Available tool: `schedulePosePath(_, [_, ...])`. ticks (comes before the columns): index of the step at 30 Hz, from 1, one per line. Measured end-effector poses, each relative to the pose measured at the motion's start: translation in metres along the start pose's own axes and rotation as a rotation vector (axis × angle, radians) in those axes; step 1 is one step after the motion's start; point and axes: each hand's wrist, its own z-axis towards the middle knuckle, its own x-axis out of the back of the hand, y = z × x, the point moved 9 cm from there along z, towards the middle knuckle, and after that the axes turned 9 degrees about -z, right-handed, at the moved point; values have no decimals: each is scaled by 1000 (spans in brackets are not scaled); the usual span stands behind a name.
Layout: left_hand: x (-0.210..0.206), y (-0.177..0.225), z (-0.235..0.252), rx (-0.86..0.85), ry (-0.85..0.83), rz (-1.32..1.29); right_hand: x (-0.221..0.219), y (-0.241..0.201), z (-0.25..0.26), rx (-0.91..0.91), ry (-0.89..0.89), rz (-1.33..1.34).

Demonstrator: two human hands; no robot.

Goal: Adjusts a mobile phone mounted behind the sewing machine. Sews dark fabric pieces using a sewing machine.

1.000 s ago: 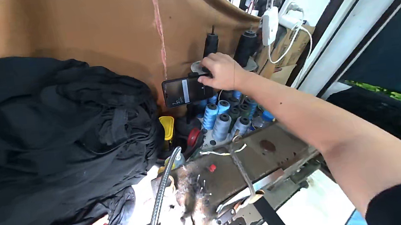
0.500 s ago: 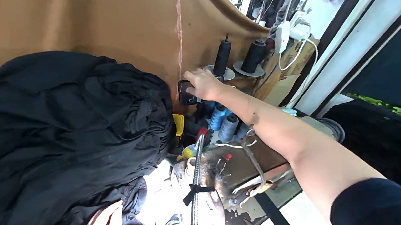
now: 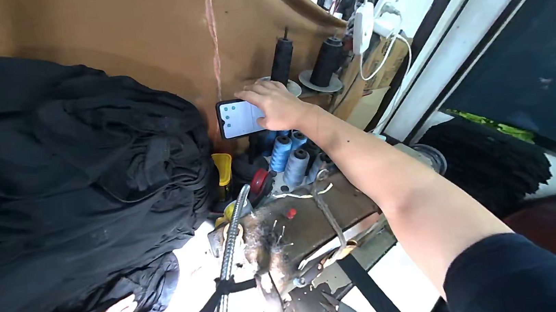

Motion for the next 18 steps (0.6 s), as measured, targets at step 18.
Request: schedulePosePath(18, [0, 8, 1, 110, -38, -38, 0, -4, 2, 3, 70, -7])
